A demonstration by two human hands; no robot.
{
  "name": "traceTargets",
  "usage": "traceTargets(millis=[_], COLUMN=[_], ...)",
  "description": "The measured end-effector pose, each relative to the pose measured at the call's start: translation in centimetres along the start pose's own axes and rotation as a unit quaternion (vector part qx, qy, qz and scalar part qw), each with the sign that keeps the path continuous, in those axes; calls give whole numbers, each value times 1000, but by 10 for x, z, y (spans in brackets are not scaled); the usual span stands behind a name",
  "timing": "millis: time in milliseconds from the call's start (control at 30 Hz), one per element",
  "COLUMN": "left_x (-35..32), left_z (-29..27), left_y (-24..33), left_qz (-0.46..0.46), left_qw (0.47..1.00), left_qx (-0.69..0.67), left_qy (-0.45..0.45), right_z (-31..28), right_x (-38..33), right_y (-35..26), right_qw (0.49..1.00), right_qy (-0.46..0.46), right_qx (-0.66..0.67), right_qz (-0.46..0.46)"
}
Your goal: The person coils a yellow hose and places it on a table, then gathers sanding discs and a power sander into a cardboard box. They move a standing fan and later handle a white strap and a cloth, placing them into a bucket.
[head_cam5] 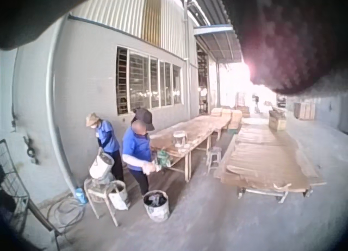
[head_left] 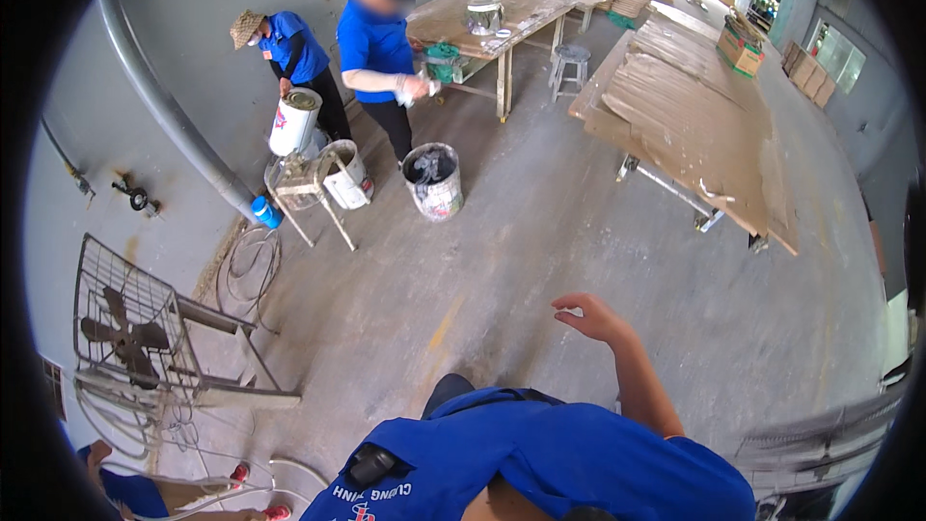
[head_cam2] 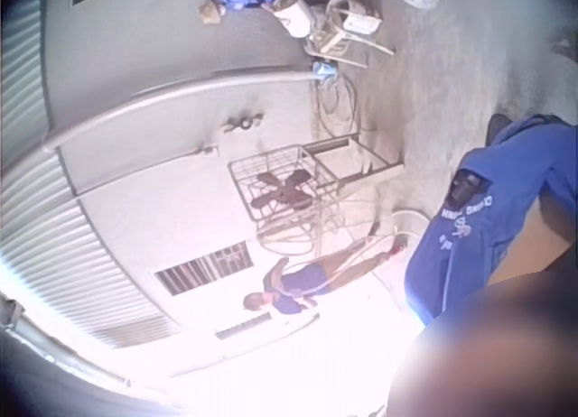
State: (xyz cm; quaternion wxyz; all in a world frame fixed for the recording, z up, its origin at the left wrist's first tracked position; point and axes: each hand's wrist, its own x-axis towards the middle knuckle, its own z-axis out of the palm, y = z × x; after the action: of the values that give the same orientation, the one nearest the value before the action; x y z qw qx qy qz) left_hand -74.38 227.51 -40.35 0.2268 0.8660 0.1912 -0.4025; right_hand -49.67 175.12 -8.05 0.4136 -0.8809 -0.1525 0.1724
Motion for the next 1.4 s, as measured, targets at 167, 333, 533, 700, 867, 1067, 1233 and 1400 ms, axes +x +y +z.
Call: traceTargets(millis=[167, 333, 533, 700, 867, 1067, 1233, 1400], left_x=[92, 220, 325, 357, 399, 487, 611, 698], left_z=[-77, -194, -406, -517, -571, -629, -725, -847], left_y=[70, 164, 396, 616, 780, 929, 1059, 1120], left_qz=[-10, 102, 272, 439, 488, 435, 247, 292], left_qw=[999, 993, 953, 887, 848, 865, 800, 706], left_qx=[-44, 53, 91, -22, -150, -215, -501, -596], left_qy=[-6, 39, 97, 139, 140, 128, 219, 247], right_z=[-31, -53, -101, -144, -207, -316, -380, -444], right_x=[104, 212, 281, 325, 412, 556, 683, 813], right_y=[14, 36, 68, 123, 188, 197, 192, 195], right_qw=[1000, 999, 988, 954, 922, 972, 974, 978], right_qy=[-5, -10, 35, 101, 161, 129, 87, 50], right_qx=[0, -6, 25, 123, 192, 107, 191, 199], right_qz=[12, 46, 149, 254, 295, 162, 84, 31])
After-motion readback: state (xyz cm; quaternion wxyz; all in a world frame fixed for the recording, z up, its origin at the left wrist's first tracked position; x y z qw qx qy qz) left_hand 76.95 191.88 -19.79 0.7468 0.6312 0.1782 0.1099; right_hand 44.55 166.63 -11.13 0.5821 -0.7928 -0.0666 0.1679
